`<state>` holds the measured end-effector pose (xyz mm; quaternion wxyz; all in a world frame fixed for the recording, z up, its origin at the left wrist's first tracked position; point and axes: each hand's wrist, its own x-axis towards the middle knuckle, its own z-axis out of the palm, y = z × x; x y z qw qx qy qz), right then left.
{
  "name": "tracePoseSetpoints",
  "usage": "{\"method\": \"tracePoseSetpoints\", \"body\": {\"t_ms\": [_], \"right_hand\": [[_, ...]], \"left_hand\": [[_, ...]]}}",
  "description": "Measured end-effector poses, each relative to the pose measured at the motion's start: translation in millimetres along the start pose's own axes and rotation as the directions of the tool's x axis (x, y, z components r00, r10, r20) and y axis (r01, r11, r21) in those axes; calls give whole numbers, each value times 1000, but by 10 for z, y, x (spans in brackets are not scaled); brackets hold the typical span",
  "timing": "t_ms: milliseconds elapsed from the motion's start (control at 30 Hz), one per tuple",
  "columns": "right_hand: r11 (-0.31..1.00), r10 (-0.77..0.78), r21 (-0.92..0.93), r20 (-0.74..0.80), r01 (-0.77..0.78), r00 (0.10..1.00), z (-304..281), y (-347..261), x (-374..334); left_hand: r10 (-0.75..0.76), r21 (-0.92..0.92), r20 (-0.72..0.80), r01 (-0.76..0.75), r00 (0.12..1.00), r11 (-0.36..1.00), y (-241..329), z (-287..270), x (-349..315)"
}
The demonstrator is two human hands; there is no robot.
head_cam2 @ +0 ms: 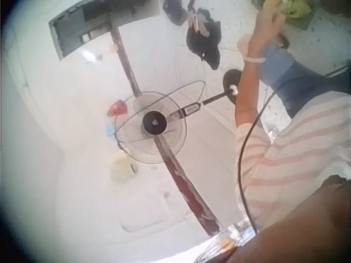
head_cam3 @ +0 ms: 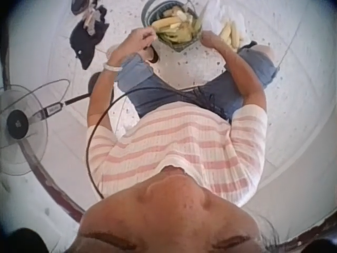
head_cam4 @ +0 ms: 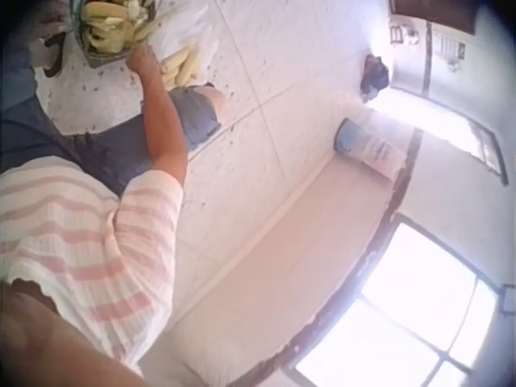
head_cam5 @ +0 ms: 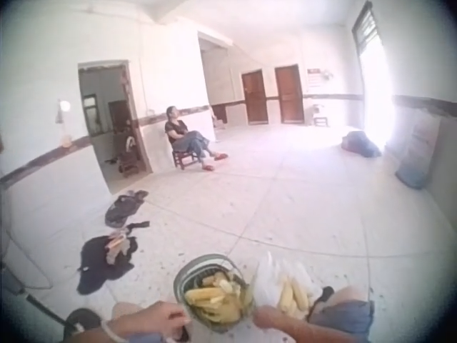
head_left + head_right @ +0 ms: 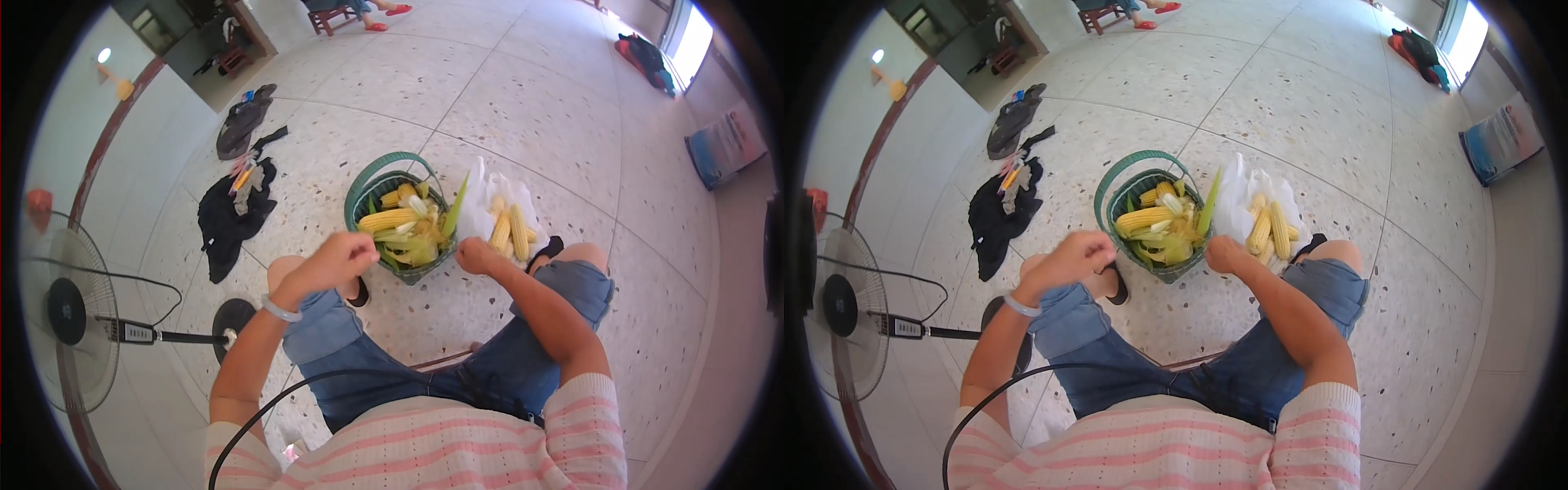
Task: Peeling husks and silk from ears of corn by hand
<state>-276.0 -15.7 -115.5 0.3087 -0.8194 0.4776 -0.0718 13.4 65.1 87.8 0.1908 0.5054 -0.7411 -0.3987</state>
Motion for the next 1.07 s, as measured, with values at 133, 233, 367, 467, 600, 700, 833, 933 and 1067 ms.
{"method": "tracePoseSetpoints", "body": {"t_ms": [133, 233, 367, 467, 600, 700, 833, 933, 1067], "right_hand": [[987, 154, 69, -116, -147, 981, 31, 218, 68], [988, 152, 22, -27, -152, 988, 177, 341, 147], [990, 91, 104, 65, -98, 994, 12, -102, 51], [992, 106, -88, 266, -86, 958, -110, -234, 14], [992, 82, -116, 356, -43, 931, -220, -413, -85], [992, 81, -119, 395, -36, 915, -165, -324, -154], [994, 37, -111, 432, 12, 901, -57, -165, -154], [995, 20, -96, 377, 18, 926, -37, -75, -147], [992, 51, -123, 373, -5, 927, -251, -222, -53]], "left_hand": [[0, 193, 123, -24, 992, 981, -662, 357, 313], [-21, 232, 198, -26, 980, 972, -1108, 606, 670], [-179, 339, 227, 95, 957, 936, -1495, 937, 982], [-417, 386, 181, 325, 891, 863, -1535, 1132, 1190], [-374, 456, 116, 285, 920, 843, -1881, 1286, 1303], [-127, 451, -90, 155, 988, 879, -1722, 1475, 1428], [-284, 369, 37, 251, 958, 895, -1894, 1571, 1521], [-381, 335, 53, 343, 923, 878, -2142, 1367, 1682], [-379, 355, 31, 344, 925, 869, -2179, 1081, 1678]]}}
